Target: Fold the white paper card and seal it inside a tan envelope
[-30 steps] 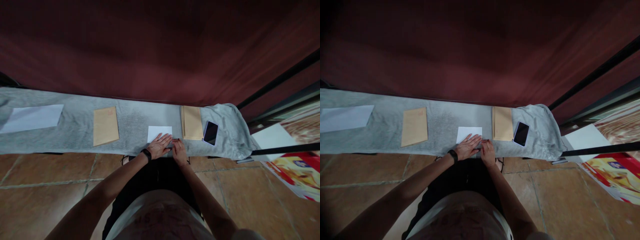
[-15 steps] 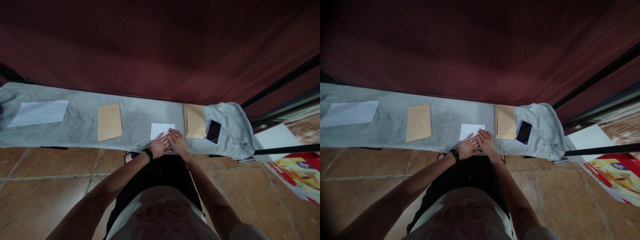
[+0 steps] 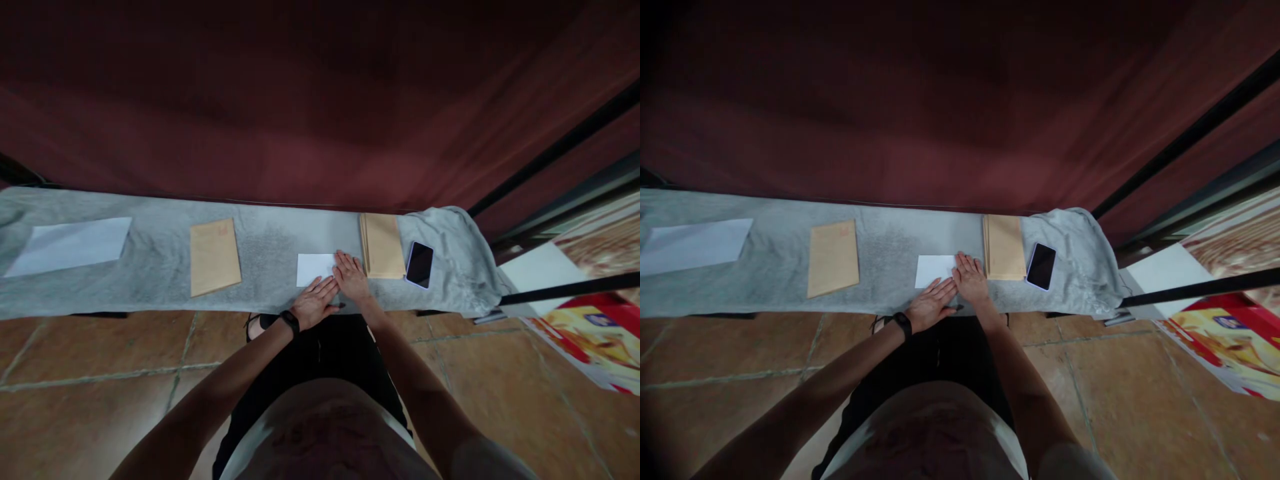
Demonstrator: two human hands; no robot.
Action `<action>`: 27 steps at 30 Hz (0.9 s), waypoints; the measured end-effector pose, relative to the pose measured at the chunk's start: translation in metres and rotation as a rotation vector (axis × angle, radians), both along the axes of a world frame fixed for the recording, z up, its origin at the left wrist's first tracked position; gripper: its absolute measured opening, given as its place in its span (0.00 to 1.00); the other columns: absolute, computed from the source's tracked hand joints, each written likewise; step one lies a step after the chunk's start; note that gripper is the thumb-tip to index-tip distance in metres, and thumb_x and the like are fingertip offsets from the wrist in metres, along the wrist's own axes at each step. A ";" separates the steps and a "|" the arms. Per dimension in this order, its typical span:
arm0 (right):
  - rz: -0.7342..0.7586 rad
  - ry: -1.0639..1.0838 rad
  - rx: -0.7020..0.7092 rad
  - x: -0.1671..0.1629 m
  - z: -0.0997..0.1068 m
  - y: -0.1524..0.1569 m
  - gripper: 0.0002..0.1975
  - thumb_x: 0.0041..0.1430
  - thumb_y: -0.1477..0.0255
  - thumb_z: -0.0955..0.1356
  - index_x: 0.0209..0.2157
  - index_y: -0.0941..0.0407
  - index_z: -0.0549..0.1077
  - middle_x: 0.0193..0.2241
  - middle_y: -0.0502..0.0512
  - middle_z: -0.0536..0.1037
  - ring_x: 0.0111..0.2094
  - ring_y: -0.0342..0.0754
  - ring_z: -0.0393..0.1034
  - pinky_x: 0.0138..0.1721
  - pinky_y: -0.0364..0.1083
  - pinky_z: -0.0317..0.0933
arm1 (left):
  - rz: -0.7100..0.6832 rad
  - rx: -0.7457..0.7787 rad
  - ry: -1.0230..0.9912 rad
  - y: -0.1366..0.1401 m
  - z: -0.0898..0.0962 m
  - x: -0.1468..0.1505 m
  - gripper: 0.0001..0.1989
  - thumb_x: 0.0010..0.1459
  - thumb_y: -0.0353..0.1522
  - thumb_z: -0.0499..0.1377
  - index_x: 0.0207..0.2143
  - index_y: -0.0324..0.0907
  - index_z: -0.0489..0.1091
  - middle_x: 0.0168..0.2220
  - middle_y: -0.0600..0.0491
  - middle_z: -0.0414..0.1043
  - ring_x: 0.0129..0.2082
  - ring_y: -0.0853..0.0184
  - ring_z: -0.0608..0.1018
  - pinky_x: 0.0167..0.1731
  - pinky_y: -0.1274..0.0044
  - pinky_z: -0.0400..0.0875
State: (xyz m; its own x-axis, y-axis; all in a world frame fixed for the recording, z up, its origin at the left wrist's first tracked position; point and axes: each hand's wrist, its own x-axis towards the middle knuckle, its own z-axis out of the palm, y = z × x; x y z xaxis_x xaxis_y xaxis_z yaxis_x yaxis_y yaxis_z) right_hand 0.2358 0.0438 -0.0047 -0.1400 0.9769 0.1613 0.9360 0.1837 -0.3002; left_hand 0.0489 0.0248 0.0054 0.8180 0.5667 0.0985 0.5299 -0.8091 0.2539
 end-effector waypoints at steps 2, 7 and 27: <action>-0.013 -0.007 0.017 -0.001 0.001 -0.001 0.26 0.72 0.65 0.54 0.67 0.59 0.56 0.67 0.58 0.56 0.68 0.54 0.49 0.68 0.57 0.39 | 0.063 -0.008 -0.023 -0.002 -0.002 -0.005 0.28 0.69 0.43 0.47 0.66 0.39 0.56 0.67 0.45 0.57 0.68 0.62 0.56 0.68 0.66 0.45; -0.029 -0.020 0.030 -0.002 0.002 -0.006 0.27 0.72 0.64 0.56 0.67 0.60 0.55 0.67 0.59 0.55 0.67 0.56 0.50 0.68 0.58 0.39 | 0.253 0.006 -0.068 -0.001 -0.006 -0.029 0.26 0.69 0.38 0.44 0.65 0.36 0.57 0.66 0.43 0.57 0.67 0.60 0.58 0.66 0.65 0.54; 0.097 -0.067 0.067 -0.027 0.002 -0.037 0.29 0.66 0.64 0.63 0.63 0.66 0.62 0.66 0.69 0.57 0.66 0.59 0.53 0.68 0.57 0.44 | 0.121 0.020 0.283 0.032 0.034 -0.038 0.21 0.60 0.21 0.49 0.55 0.33 0.68 0.59 0.34 0.66 0.61 0.57 0.69 0.59 0.67 0.63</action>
